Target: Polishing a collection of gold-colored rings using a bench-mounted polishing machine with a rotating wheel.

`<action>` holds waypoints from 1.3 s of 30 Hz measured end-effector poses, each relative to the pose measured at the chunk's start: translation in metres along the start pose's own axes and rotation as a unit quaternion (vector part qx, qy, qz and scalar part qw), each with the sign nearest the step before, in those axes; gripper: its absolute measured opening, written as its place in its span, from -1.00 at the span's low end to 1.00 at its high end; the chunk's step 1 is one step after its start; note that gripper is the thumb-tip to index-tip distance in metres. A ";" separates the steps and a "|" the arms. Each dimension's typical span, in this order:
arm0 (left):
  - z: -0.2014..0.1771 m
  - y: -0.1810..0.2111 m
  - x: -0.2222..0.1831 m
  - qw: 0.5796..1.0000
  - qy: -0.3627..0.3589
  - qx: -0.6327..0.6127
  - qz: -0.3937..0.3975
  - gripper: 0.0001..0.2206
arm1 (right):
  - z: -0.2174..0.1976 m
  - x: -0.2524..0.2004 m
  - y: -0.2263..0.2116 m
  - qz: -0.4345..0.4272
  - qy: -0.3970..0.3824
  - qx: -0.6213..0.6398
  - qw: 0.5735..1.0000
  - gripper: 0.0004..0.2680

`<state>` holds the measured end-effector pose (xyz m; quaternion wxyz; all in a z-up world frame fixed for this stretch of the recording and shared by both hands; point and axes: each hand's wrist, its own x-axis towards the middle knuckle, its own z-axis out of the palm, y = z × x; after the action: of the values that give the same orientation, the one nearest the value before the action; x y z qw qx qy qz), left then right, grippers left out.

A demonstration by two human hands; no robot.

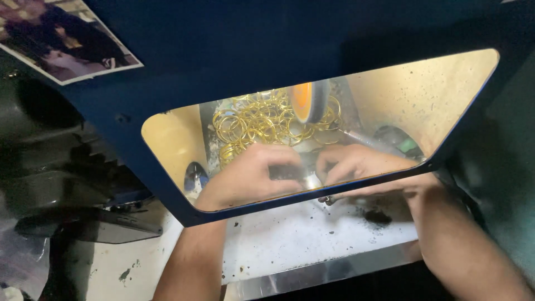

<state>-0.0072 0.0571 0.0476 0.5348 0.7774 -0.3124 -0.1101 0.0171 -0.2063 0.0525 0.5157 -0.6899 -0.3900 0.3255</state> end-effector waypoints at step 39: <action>-0.001 -0.006 0.000 0.992 -0.118 -0.019 -0.031 -0.73 | -0.013 0.003 0.019 0.086 0.165 -0.319 0.929 -0.80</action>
<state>-0.0046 0.0587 0.0428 0.5054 0.7576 -0.3471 -0.2237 0.0331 -0.2126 0.0369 0.2952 -0.8930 -0.3218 0.1090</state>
